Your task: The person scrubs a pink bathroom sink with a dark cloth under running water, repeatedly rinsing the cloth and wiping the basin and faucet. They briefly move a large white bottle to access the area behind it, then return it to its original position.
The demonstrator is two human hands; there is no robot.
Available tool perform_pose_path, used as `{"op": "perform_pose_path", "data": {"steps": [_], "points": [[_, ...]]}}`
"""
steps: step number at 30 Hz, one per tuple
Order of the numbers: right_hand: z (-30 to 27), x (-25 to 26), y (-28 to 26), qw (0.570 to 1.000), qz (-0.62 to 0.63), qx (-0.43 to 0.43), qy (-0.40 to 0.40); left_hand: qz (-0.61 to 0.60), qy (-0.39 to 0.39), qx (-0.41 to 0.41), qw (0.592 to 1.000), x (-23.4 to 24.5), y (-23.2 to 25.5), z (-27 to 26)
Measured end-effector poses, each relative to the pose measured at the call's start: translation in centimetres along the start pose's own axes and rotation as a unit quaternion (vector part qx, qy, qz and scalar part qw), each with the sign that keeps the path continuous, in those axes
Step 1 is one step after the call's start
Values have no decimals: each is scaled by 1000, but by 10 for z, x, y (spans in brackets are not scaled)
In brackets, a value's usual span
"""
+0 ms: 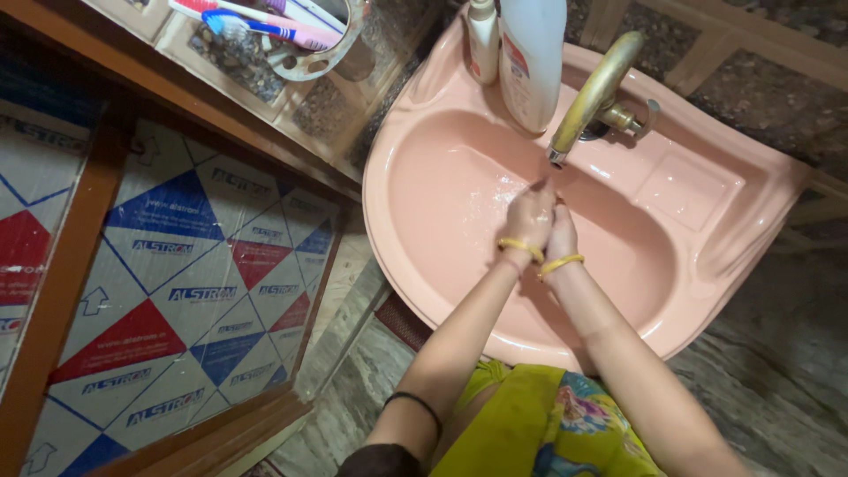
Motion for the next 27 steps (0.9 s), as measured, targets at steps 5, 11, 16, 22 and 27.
{"op": "perform_pose_path", "data": {"steps": [5,11,16,22,27], "points": [[-22,-12,-19,972,81,-114,-189,316,-104,-155,930,46,37,-48],[28,-4,11,997,-18,-45,-65,241,-43,-170,955,69,57,-72],[52,-1,40,997,-64,-48,-2,199,-32,-146,968,81,43,-81],[41,-4,49,989,-143,2,30,173,-37,-146,973,99,45,-86],[40,-3,47,984,-166,8,68,161,-50,-118,979,101,49,-87]]}}
Point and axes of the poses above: each hand's wrist, its own z-axis towards the middle knuckle, its own x-axis out of the back of the hand, y = z × x, the point moved 1 cm from there along z, towards the middle knuckle, and after that the axes turned 7 degrees about -x, right-handed, at the moved point
